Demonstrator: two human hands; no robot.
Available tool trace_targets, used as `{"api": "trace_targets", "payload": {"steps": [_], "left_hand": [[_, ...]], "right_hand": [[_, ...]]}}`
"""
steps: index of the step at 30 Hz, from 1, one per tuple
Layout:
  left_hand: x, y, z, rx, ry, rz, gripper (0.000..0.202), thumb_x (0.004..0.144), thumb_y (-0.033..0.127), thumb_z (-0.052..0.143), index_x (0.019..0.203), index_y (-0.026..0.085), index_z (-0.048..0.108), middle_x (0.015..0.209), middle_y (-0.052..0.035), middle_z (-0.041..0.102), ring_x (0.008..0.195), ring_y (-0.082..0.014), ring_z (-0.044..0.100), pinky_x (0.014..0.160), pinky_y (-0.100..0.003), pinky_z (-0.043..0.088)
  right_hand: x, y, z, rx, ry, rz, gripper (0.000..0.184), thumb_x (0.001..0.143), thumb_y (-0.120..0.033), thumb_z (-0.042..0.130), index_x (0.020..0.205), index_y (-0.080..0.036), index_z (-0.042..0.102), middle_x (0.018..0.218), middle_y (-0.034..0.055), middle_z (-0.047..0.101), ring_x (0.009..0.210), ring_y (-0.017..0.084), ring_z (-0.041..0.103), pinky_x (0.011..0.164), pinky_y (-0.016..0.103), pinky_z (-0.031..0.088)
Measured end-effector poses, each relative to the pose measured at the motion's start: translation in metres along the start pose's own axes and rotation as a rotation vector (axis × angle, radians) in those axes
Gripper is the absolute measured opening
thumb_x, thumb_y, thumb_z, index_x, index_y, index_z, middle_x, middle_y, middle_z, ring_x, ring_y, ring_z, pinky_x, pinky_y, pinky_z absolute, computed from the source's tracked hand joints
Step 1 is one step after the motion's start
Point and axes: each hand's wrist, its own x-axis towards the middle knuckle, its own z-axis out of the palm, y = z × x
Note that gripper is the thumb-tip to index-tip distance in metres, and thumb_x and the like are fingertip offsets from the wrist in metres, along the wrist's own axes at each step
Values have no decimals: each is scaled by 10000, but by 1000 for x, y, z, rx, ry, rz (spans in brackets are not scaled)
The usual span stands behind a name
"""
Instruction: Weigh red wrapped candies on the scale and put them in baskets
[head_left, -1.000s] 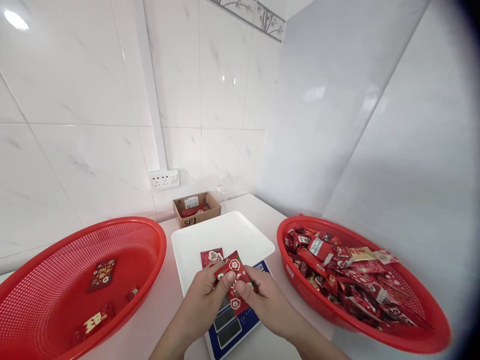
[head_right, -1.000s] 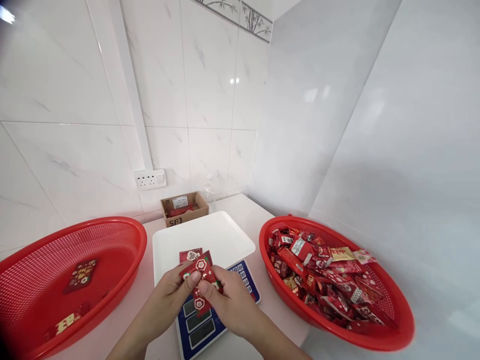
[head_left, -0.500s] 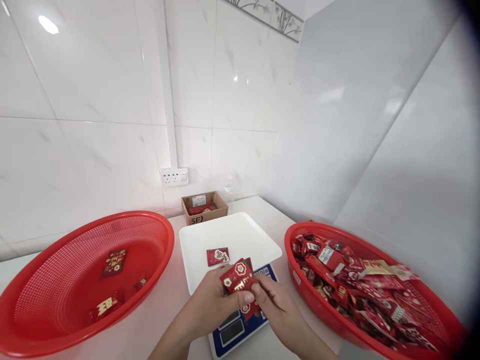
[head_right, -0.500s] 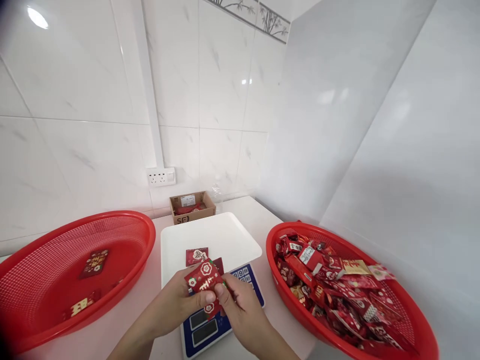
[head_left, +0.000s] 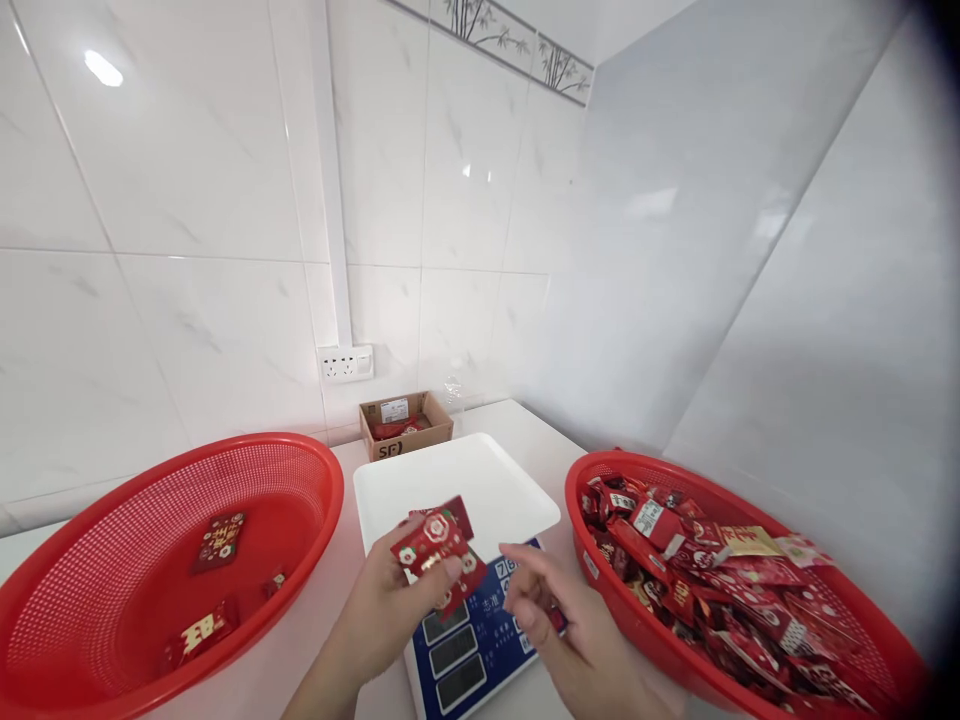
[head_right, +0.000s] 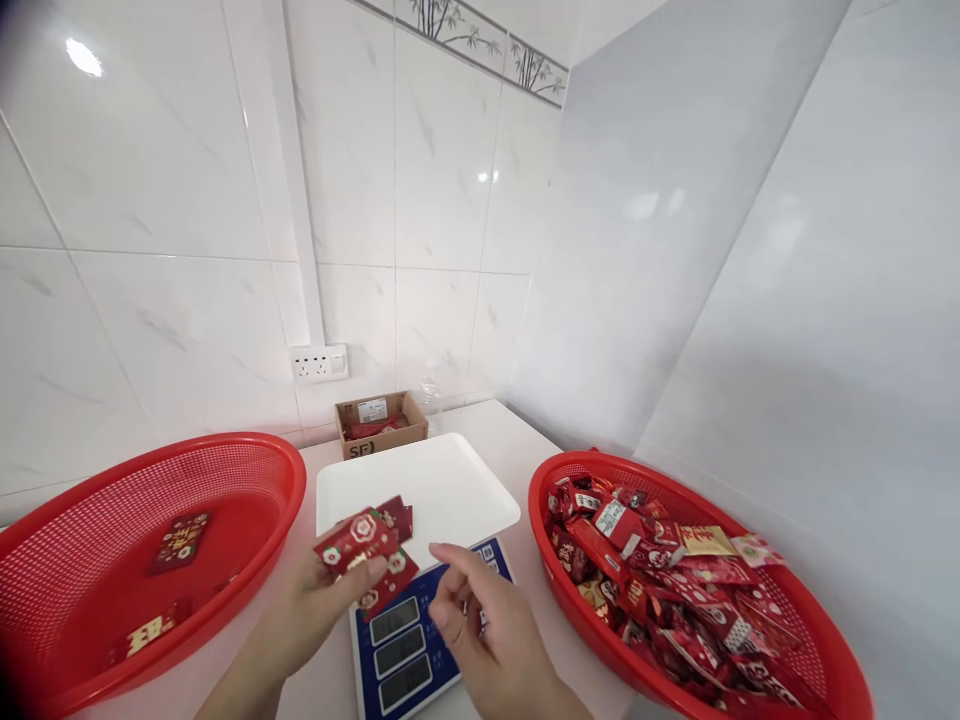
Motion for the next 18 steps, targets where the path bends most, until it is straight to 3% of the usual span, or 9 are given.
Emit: {"api": "trace_targets", "payload": {"steps": [3,6,12,18], "left_hand": [[-4,0,5,326,-232,109,80,773,231,642,828,191,683,904,-29,705,850,-200,628,761,-271,483],[-4,-2,10,551,-328,152,75,736,140,627,757,203,664,854,-2,662,799,-169,592,698,-230,435],[-1,2,13,504,-436,114,94,810,247,647,887,217,691,951,-17,675,872,-183,611,757,-227,441],[1,0,14,461,-467,101,106,790,215,673,891,214,706,940,-8,682,867,-174,609,762,-217,443]], "right_hand": [[-2,-6,2,-109,-90,-59,407,911,-579,503,1013,-203,618,757,22,621,635,159,561,559,254,429],[-1,-10,1,-209,-151,-40,433,889,-611,497,819,-195,593,712,19,601,613,155,534,551,256,399],[-3,-8,-4,-282,-188,30,413,923,-564,439,829,-190,588,773,41,637,683,172,558,616,273,413],[-3,0,-5,-316,-171,-31,569,870,-736,371,749,-204,530,687,21,591,610,161,517,552,262,365]]}}
